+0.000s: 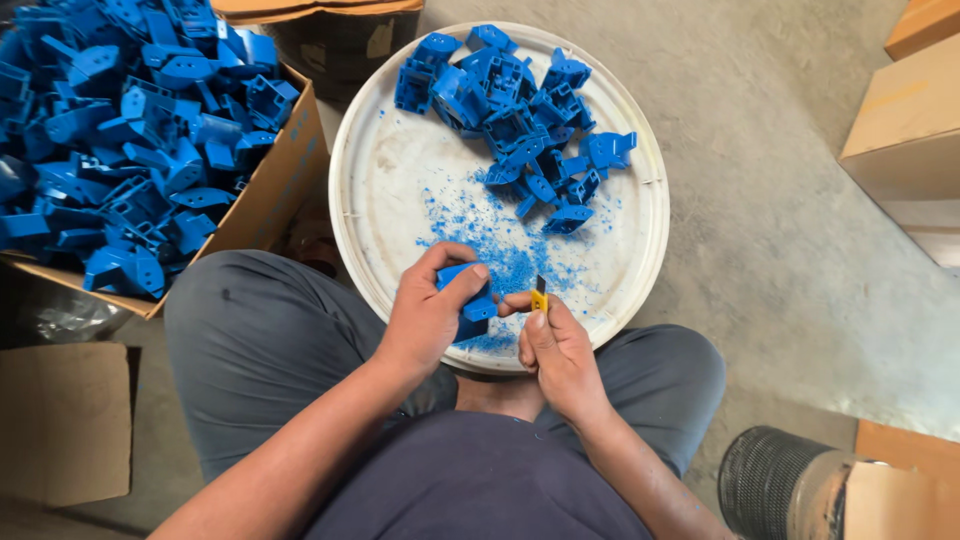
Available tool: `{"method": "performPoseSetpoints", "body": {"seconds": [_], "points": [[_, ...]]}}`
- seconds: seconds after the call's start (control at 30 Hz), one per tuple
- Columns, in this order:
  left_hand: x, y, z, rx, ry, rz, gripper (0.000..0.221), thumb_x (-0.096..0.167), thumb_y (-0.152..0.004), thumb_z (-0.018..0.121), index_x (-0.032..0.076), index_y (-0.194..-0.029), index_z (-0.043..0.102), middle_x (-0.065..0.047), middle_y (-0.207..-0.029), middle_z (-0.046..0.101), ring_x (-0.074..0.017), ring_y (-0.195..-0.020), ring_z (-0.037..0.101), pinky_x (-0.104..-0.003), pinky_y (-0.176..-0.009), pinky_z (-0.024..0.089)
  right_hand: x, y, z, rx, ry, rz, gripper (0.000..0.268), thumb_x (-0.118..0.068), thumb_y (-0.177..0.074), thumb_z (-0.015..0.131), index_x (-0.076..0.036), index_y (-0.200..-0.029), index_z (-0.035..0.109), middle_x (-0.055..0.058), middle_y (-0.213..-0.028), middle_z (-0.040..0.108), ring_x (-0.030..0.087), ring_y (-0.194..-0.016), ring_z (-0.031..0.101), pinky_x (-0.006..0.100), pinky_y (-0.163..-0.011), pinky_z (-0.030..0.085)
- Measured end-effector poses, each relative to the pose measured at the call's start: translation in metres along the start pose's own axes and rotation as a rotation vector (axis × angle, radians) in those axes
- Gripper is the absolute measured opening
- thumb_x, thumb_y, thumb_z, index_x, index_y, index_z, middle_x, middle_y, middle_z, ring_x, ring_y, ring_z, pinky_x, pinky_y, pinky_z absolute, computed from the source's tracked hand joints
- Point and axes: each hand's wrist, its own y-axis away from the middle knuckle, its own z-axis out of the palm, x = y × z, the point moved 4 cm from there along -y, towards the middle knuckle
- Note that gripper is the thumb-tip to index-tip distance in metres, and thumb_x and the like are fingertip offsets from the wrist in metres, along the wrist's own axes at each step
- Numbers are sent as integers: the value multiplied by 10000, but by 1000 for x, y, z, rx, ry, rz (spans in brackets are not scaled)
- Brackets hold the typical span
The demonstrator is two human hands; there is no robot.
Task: The person uses a small tool to trim excess material from various blue plastic components over a white circular tray, placing finished items into a cardboard box.
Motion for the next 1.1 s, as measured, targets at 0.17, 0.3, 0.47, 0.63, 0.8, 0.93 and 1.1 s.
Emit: {"method": "performPoseSetpoints", "body": {"seconds": [0.17,0.3,0.47,0.63,0.8,0.93,1.1], "points": [[1,5,-8,21,-198,53,161,82,-893,724,6,-1007,640,-49,-866,663,-100,-753,655,-261,-663,541,-24,1,2,-51,369,-141,376,-218,-1081,512,-22,-1387,608,43,-1010,691,87,-841,573,237,-771,494],[2,5,-11,28,-418,154,160,89,-896,757,11,-993,657,-32,-865,638,-79,-782,598,-259,-700,521,-40,2,16,-126,467,-269,336,-187,-1092,497,-11,-1360,597,71,-1047,682,144,-973,659,285,-884,521],[17,11,-10,91,-601,265,244,87,-848,741,24,-1053,625,-81,-893,643,-157,-801,630,-307,-715,526,-37,-2,13,-92,494,-139,318,-207,-1078,469,-20,-1247,663,42,-877,631,115,-801,589,276,-744,497],[44,22,1,76,-821,562,254,25,-860,696,5,-1091,592,-146,-1000,595,-273,-836,627,-357,-744,516,-19,-10,13,-83,411,-23,344,-294,-1104,467,-26,-1080,682,-9,-695,510,73,-664,471,265,-628,435],[53,27,9,49,-916,643,255,2,-857,710,-5,-1079,585,-162,-1025,587,-313,-849,629,-393,-738,522,-24,-11,16,-86,597,13,386,-354,-1076,474,-33,-972,663,52,-687,589,137,-625,542,311,-601,466],[55,27,12,41,-1009,697,264,10,-850,735,0,-1079,605,-168,-1029,593,-326,-872,626,-414,-735,526,-26,-14,18,-118,642,15,380,-367,-1053,488,-44,-952,661,91,-716,647,188,-635,597,342,-615,496],[55,26,15,28,-1095,748,281,12,-833,740,-5,-1086,619,-175,-1012,588,-336,-880,611,-429,-729,514,-17,-12,17,-199,611,36,373,-334,-1071,502,-22,-912,629,105,-707,601,198,-658,537,342,-618,492]]}}
